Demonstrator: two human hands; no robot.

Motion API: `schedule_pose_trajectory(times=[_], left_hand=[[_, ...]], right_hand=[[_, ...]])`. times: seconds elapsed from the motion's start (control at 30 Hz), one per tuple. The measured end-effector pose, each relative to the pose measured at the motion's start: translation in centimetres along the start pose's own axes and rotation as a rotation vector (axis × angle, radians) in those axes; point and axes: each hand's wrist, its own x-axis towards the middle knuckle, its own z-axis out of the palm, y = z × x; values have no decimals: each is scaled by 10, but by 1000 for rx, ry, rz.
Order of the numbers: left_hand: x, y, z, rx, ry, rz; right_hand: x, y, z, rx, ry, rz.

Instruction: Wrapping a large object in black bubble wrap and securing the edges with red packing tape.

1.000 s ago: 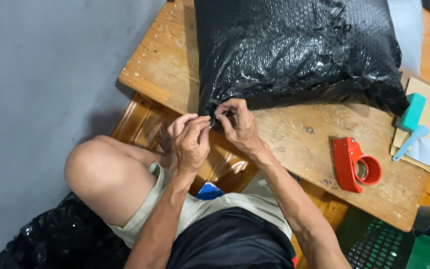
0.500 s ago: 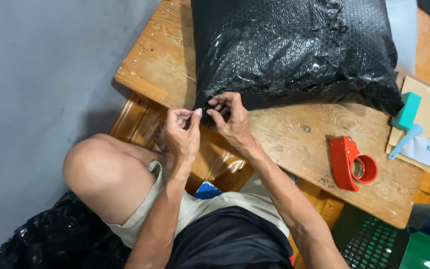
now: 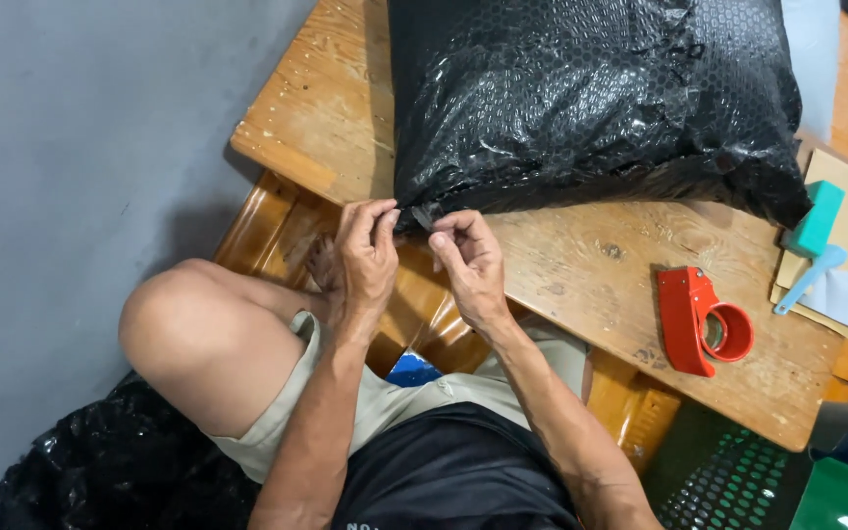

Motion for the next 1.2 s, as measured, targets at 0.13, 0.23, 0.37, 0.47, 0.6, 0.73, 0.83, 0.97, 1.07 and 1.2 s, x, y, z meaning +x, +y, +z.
schedule_pose_trajectory(times=[0.13,0.23,0.37,0.47,0.6,0.73,0.83,0.97,1.07,1.2], left_hand=[[-1,-11,-2,56,-87,54],[3,-11,-5,57,-140,-2],[1,-18,-9,-90,-226,-269],[-4,-38,-4,-110,-247,-433],[-3,-30,-1,-240,-182,-587],[3,-22,-4,-331,-187,-588],[1,-28,-2,-382,-187,-597],[0,-35,1,-548,-161,-641],[-5,-36,-2,-575,-160,-656],[-3,-31,-5,-614,-165,-666]], right_hand=[[0,6,2,24,19,51],[3,2,8,51,38,134],[4,1,15,-17,72,253],[7,5,19,-82,100,269],[10,13,23,-135,149,278],[5,-3,31,-166,164,285],[3,-4,34,-211,182,305],[9,-1,34,-275,254,290],[6,-1,37,-314,272,320],[13,1,40,-370,292,334]])
